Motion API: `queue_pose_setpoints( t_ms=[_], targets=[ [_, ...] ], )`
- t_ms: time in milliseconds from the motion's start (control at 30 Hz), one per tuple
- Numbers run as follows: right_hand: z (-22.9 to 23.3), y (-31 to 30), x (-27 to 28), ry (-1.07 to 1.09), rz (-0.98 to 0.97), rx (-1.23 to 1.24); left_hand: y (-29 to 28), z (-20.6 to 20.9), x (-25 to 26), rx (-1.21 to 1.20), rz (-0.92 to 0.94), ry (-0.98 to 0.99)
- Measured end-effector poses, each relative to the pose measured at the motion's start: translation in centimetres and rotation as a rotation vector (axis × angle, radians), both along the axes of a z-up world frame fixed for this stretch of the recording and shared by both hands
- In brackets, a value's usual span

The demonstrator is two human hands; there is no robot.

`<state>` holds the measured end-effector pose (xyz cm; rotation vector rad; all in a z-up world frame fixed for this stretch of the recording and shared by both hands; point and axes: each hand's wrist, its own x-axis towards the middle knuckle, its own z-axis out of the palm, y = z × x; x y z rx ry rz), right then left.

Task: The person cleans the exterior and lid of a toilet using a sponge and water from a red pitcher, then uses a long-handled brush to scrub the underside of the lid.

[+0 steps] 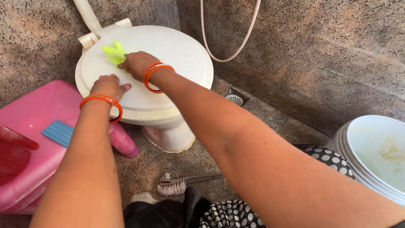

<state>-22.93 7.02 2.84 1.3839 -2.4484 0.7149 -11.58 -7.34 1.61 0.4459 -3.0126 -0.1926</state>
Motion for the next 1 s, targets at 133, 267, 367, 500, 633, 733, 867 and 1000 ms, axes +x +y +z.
queue_pose_setpoints(
  t_ms=[133,267,367,500,633,733,867,1000],
  targets=[
    [2.4,5.3,-2.0,-0.274,-0.324,0.084,-1.5,0.9,0.4,-0.021,-0.103,-0.037],
    [1.3,12.5,-8.0,-0.262,-0.529,-0.072,-0.3,3.0,0.6,0.040,-0.013,-0.148],
    [-0.1,16.3,-11.6,-0.196,-0.626,0.075,1.2,4.4,1.0,-0.082,-0.109,-0.184],
    [-3.3,11.9,-13.6,-0.015,-0.614,0.056,3.2,6.3,0.5,-0.073,-0.089,-0.313],
    [-3.2,2.9,-8.4,0.051,-0.250,-0.015,4.9,8.2,0.7,-0.125,-0.097,-0.381],
    [-0.4,0.8,-3.3,-0.083,-0.152,-0.006,5.9,9.5,1.0,-0.194,-0.061,-0.468],
    [0.7,3.2,-4.2,-0.208,-0.250,-0.078,5.9,9.6,1.1,-0.138,-0.033,-0.461],
    [0.0,8.5,-10.7,-0.176,-0.414,-0.130,5.2,8.5,0.7,-0.108,-0.066,-0.436]
  ],
)
